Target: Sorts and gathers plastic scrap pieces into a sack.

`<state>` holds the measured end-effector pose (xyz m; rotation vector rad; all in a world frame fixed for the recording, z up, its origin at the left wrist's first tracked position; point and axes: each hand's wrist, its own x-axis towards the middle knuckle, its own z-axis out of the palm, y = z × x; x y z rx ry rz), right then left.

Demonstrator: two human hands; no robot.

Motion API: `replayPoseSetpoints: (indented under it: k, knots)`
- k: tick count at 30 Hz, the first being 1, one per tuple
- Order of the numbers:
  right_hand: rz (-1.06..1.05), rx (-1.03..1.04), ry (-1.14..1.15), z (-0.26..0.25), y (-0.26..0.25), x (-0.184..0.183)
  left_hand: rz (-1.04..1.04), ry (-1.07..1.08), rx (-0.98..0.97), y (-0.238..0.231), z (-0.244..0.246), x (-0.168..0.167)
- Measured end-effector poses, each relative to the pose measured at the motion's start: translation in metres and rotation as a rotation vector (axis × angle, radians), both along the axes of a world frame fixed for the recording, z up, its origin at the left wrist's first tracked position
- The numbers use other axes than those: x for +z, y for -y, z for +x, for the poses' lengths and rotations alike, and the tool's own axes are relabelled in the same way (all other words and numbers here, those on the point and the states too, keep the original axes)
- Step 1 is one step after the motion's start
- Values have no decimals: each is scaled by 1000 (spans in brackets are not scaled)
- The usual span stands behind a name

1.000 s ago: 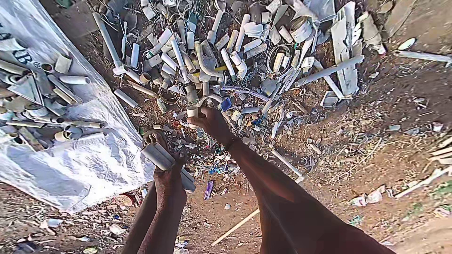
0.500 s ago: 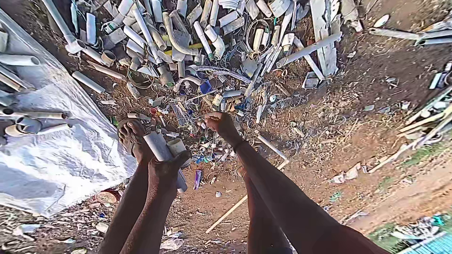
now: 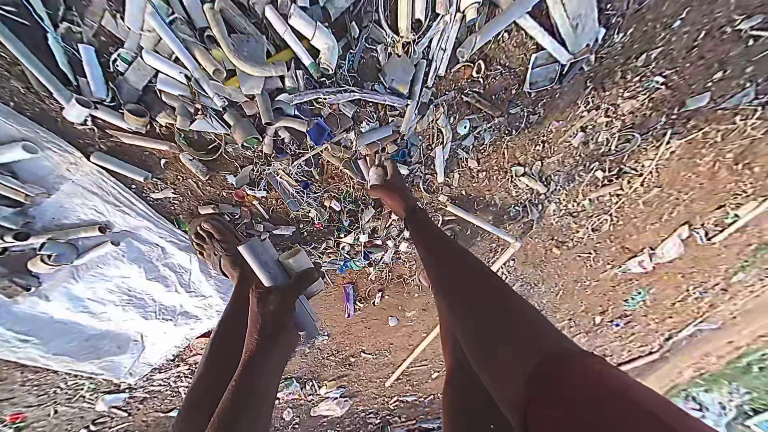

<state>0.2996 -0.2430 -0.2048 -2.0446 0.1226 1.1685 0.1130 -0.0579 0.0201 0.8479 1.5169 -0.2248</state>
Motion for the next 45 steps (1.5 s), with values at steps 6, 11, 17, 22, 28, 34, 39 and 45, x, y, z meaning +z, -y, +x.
replayPoseSetpoints:
  k: [6,11,17,22,28,34,39,45]
  knots:
    - [450,-651,-414,21,43,6,16,-17,-16,8,7,-4]
    - [-286,145,301,68,-21,-30,9,-39,-22,19,8,-9]
    - [-464,764,519,83,-35,-32,8,-29,-68,29,7,-14]
    - [-473,321,370,86,21,-15,23,-27,-75,32,13,-14]
    - [-148,-134,-59,42,67,-25,27,-29,-78,32,16,-15]
    - [-403,194,121,-5,-10,-30,15,-43,-78,37,14,-18]
    - [-603,132,193,-17,-53,-37,18,-36,-82,36,14,-17]
    - [-643,215,188,-12,-44,-44,23,-38,-103,34,27,-4]
